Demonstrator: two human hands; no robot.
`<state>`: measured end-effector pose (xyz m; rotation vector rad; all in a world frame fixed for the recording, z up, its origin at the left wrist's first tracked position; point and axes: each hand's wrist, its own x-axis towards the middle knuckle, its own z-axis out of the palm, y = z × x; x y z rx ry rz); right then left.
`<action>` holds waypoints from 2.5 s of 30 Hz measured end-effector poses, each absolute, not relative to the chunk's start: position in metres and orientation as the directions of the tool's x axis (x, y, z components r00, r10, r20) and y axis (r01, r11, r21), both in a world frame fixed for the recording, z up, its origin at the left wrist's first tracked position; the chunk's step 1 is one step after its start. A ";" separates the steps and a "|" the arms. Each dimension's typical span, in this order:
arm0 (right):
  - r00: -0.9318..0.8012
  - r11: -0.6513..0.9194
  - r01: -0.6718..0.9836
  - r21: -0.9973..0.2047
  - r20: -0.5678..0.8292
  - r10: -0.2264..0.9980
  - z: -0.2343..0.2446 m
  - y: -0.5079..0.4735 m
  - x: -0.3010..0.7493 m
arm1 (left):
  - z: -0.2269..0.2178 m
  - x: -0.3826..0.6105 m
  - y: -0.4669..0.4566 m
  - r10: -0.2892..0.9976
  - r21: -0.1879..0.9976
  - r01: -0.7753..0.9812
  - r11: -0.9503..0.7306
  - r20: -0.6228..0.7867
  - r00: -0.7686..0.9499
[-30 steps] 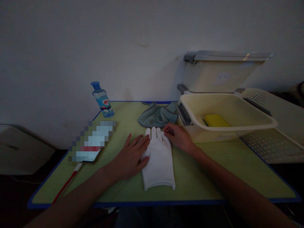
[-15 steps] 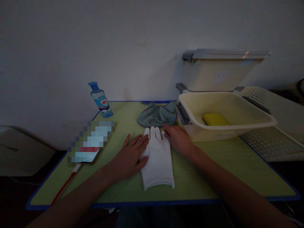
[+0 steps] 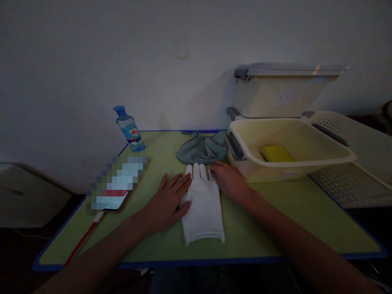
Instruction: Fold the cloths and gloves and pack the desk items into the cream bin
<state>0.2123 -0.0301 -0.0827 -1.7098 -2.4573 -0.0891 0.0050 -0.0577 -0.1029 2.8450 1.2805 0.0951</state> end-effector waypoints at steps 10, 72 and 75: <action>-0.374 0.378 0.925 -0.045 0.070 0.925 -0.074 -0.034 0.216 | -0.102 0.005 -0.058 0.757 0.093 0.752 -0.653 0.053 0.651; -0.621 0.659 0.695 -0.286 0.221 0.752 -0.109 -0.037 0.200 | -0.113 0.022 -0.036 0.786 0.095 0.795 -0.599 0.257 0.562; -0.614 0.664 0.679 -0.313 0.254 0.748 -0.110 -0.034 0.202 | -0.107 0.022 -0.041 0.716 0.179 0.738 -0.651 0.466 0.519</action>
